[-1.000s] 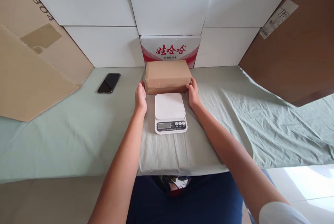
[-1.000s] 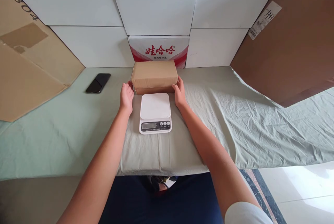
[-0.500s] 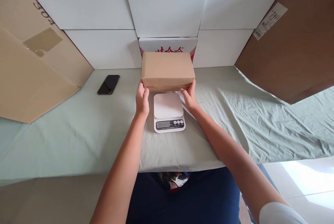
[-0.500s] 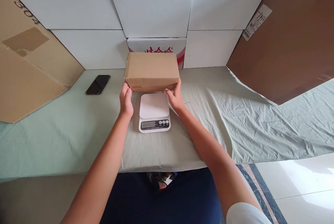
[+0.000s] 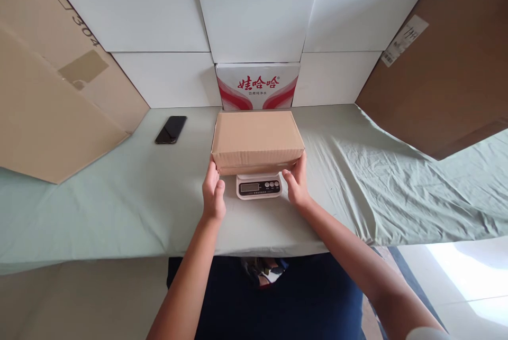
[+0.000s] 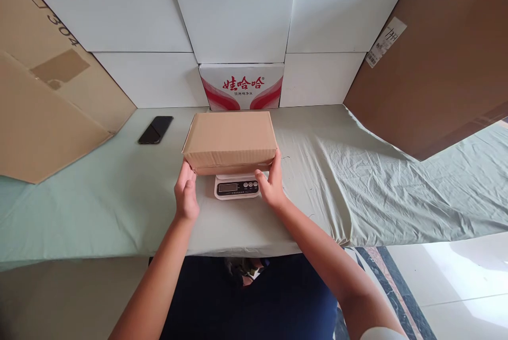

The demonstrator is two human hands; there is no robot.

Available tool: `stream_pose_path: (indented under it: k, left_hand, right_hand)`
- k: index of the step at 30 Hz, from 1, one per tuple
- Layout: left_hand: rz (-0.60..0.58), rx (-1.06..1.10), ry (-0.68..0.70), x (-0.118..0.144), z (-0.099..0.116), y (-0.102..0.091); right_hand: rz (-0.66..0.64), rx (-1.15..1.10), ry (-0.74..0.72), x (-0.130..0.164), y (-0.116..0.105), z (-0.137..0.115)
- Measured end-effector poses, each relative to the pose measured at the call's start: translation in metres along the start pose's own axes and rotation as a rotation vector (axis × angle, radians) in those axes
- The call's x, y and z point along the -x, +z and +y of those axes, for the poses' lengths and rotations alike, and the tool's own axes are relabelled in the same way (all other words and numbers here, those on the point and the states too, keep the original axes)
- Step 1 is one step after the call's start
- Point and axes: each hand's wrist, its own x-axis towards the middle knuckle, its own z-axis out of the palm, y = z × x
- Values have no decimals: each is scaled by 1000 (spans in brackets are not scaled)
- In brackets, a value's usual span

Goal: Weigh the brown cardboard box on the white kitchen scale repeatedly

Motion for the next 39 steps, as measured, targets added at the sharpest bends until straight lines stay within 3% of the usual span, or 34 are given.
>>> stream_pose_path:
  k: [6,15,17,19,21,24,29,34,39]
  left_hand:
    - [-21,-17,-51,-1,4,2]
    - [-21,-30,-7,4,-4,-2]
    - [113,-76,74,1,-5,-8]
    - [325,-87,129,-2,-7,-17]
    - [473,-37,70,-6,-10,-27]
    - [498,37,-51,-8,-15,-35]
    - [468,107,-64,-8,-15,-29]
    - [430,119,-78,-7,-13,-21]
    - [180,75,-122,-3,-14,-12]
  right_hand:
    - [4,-18,21,-3,-5,6]
    - [36,-66,8,-2,-3,9]
    - [172,-108,12,-13,-16,11]
    - [479,-166,51,-28,-38,15]
    - [717,-219,157,-43,-62,20]
    - [821,-253,250,-56,-83,26]
    - [733,-297,341,-51,-69,28]
    - [481,-316,223,-35,-43,28]
    - [215,-271,123,-14,-21,20]
